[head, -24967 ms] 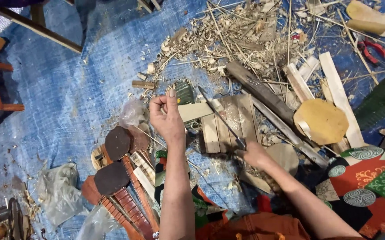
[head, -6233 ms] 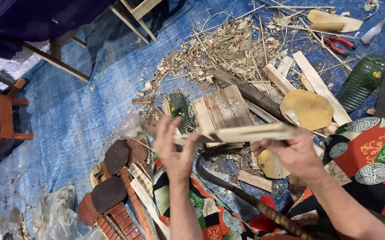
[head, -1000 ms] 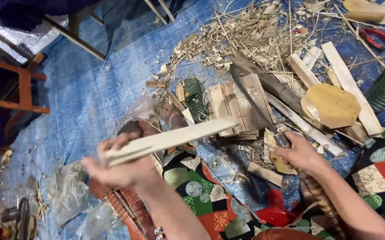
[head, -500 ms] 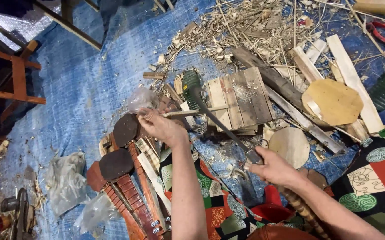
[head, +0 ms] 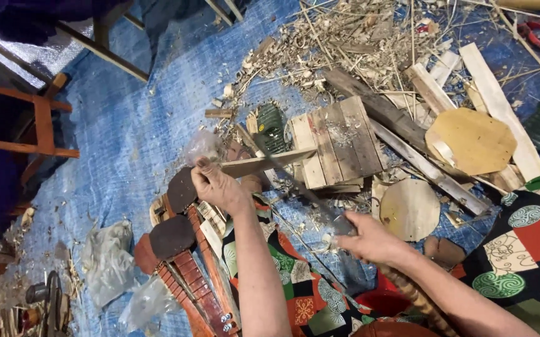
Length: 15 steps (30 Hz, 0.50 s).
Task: Shaping a wooden component for an instrument by shaving off thin layers of wood using a knife and a sickle-like blade.
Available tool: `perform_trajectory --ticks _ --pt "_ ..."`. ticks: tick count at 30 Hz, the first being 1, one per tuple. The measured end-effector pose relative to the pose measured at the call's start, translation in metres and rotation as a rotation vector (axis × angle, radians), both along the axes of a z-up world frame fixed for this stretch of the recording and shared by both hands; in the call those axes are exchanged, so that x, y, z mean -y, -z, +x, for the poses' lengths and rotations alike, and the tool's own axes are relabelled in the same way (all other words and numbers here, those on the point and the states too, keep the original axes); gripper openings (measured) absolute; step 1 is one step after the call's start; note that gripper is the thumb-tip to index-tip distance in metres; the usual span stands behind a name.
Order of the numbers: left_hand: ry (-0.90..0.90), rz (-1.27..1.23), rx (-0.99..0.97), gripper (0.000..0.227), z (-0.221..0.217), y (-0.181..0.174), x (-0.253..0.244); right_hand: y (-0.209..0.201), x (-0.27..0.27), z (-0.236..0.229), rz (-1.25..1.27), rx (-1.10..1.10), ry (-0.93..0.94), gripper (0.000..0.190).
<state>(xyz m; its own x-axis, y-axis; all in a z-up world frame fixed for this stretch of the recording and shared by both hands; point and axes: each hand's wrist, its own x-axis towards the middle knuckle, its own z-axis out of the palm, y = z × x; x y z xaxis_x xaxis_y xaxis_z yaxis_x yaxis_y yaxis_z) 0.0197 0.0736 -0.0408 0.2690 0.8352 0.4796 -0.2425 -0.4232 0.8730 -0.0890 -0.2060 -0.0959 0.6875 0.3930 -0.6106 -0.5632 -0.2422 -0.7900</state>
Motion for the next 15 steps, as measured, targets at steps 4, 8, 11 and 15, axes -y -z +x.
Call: perform_trajectory --ticks 4,8,11,15 --pt "-0.034 -0.103 0.01 0.031 0.004 -0.001 0.0 -0.025 -0.006 -0.006 0.038 -0.008 -0.068 0.034" --pt "-0.077 -0.089 0.05 0.024 0.015 0.013 -0.013 0.004 -0.004 0.017 0.0 0.046 0.024 0.038" --pt "-0.084 -0.149 0.083 0.027 0.02 0.007 -0.014 0.0 -0.008 0.015 -0.024 0.062 0.058 0.034" --pt "-0.093 -0.187 -0.008 0.033 0.024 -0.001 -0.012 -0.036 -0.019 0.001 0.009 -0.003 -0.063 0.039"
